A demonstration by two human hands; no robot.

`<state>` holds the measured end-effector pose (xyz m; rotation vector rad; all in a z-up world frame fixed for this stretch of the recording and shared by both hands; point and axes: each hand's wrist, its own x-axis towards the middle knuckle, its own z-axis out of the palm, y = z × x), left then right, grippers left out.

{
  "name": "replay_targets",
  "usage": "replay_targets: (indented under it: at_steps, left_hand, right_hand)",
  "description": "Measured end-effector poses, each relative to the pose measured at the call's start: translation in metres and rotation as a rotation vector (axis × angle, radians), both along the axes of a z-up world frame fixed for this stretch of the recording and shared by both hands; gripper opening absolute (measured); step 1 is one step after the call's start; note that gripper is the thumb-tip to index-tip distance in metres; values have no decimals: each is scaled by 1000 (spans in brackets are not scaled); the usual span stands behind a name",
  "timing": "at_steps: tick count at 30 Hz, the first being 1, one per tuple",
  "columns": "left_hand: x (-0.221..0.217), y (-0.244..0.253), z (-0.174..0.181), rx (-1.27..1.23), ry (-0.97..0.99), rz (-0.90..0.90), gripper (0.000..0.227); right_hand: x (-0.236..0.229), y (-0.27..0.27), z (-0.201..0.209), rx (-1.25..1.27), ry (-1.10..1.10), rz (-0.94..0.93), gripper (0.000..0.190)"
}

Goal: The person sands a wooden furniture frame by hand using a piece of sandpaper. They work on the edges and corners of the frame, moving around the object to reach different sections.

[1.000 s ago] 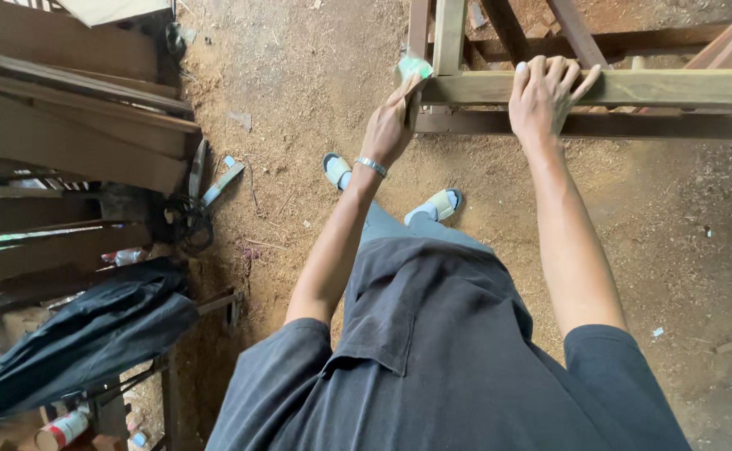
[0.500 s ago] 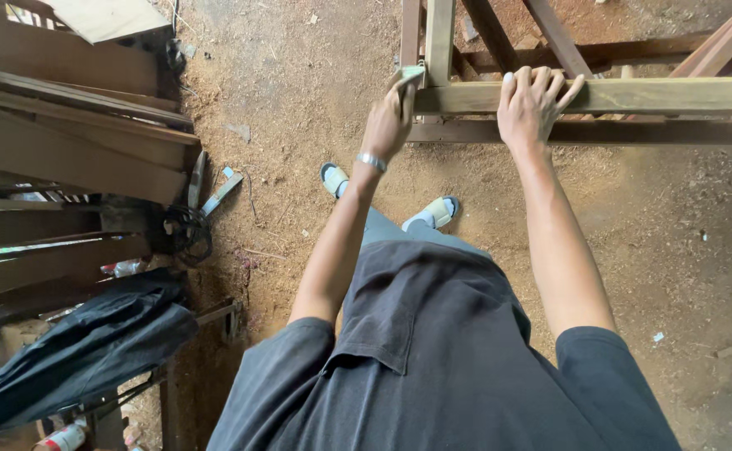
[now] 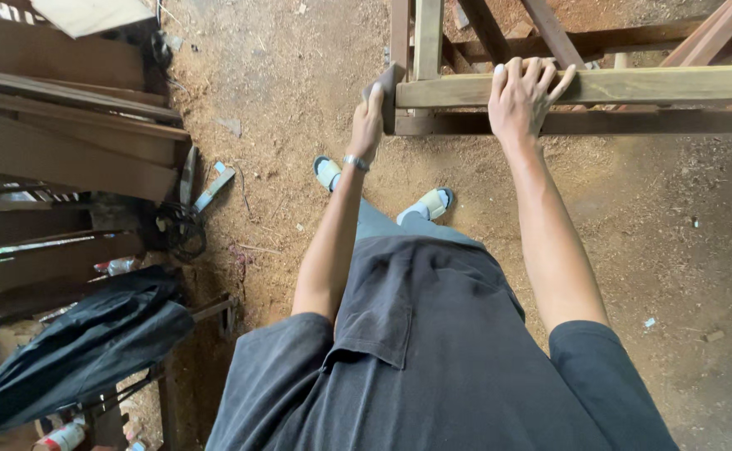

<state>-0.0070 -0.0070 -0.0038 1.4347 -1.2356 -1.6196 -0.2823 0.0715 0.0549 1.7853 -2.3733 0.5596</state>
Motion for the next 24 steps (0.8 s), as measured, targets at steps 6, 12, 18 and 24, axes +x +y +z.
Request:
replay_targets:
  at_steps: [6, 12, 18, 24]
  left_hand:
    - [-14, 9, 15, -286, -239, -8, 61]
    - [-5, 11, 9, -523, -385, -154, 55]
    - [-23, -15, 15, -381, -507, -170, 54]
    - [-16, 16, 89, -1257, -548, -107, 43]
  right_hand:
    - [-2, 0, 4, 1, -31, 16, 34]
    - [-1, 0, -3, 11, 9, -4, 34]
    - [-9, -2, -14, -20, -22, 38, 36]
    - [-6, -2, -13, -15, 44, 7, 35]
